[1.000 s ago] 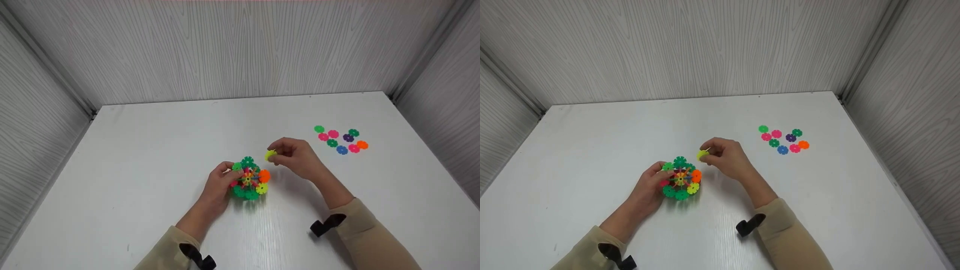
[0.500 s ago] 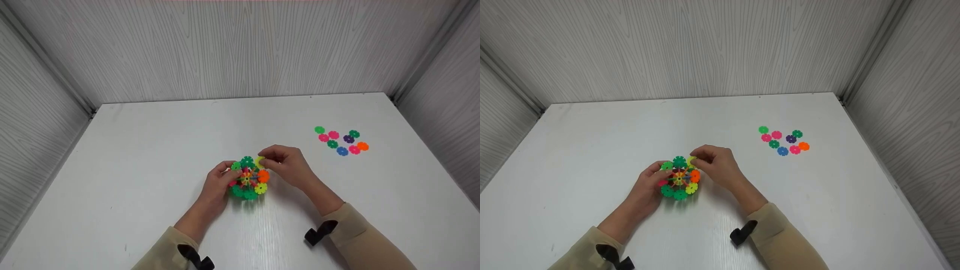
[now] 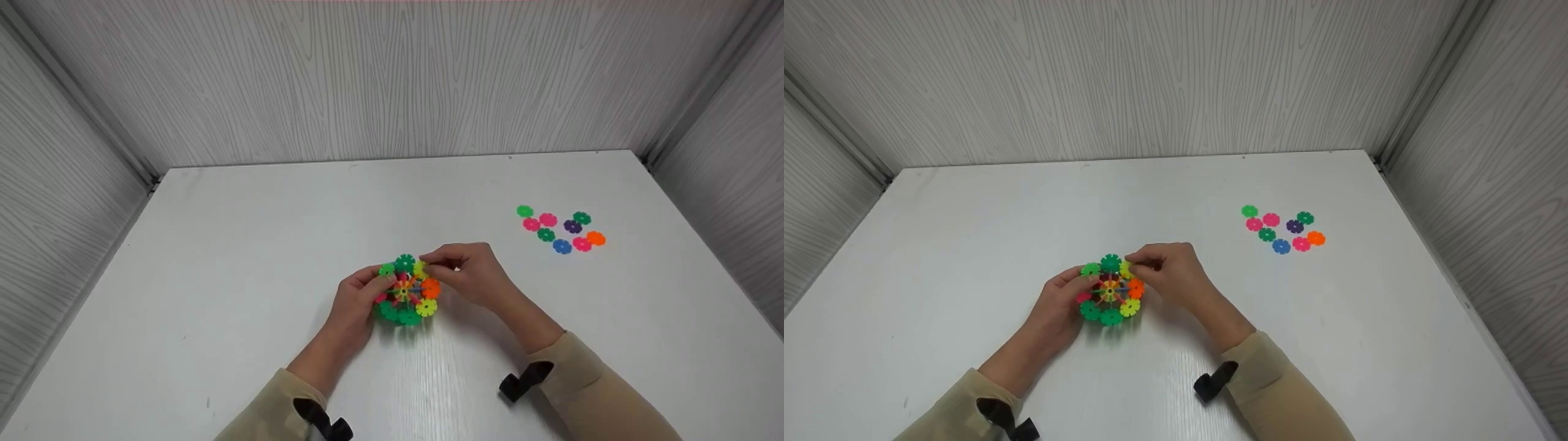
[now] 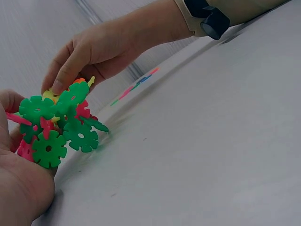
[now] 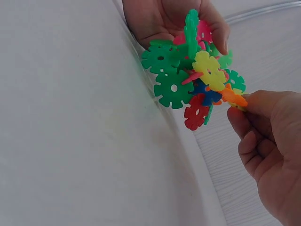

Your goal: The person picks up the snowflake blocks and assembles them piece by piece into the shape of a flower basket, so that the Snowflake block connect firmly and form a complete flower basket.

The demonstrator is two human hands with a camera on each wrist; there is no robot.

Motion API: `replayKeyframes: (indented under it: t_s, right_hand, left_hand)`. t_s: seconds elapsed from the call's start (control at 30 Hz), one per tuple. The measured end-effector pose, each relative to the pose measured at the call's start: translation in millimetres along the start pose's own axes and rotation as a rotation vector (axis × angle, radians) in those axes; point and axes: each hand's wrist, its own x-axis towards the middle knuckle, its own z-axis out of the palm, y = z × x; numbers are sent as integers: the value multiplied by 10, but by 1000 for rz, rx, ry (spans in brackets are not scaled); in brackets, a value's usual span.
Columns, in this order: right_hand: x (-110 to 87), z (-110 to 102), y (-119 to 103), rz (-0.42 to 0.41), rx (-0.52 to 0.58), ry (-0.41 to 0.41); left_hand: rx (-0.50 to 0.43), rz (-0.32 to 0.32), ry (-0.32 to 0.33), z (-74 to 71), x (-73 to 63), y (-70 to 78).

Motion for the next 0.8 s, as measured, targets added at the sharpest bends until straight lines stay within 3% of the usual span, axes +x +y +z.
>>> replayKeyframes:
  t_s: [0.8]
  right_hand:
    - [-11,122,1,-17,38,45]
  left_hand:
    - [-41,-24,138,73,-19,9]
